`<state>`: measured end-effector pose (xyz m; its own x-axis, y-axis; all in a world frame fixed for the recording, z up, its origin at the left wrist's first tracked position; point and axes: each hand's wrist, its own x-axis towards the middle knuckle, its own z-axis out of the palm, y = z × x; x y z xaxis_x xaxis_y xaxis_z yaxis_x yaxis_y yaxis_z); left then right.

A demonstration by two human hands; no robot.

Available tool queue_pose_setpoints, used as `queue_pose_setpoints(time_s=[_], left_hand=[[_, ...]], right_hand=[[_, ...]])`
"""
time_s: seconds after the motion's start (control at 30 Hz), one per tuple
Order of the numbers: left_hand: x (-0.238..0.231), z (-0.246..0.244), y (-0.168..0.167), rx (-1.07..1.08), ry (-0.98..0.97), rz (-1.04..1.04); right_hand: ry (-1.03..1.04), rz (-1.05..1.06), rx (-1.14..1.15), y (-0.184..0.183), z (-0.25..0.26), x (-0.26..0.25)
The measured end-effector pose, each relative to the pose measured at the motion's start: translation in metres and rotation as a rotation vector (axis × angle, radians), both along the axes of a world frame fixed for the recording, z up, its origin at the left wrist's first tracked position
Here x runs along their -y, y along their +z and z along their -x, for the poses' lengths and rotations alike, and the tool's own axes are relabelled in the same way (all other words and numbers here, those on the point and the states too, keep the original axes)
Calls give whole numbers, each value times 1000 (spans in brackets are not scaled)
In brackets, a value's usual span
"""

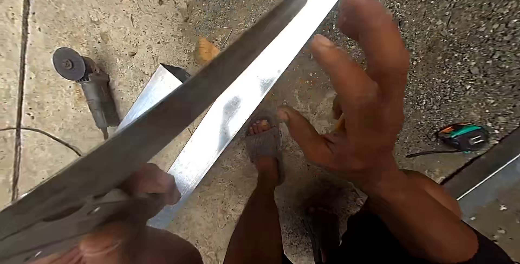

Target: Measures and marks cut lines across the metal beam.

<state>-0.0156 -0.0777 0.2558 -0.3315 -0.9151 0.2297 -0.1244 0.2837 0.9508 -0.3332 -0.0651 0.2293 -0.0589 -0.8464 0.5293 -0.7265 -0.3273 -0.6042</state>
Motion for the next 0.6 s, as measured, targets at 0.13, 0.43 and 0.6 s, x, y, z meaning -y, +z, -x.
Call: queue_pose_setpoints(time_s=[0.13, 0.43, 0.6], left_hand=[[59, 11, -37, -13, -205, -154], [112, 79, -146, 853, -36, 80], [89, 94, -157, 1175, -94, 175]], right_hand=[[1, -329, -138, -36, 21, -4], [-118, -977, 189, -112, 7, -24], [-92, -1111, 213, -116, 14, -14]])
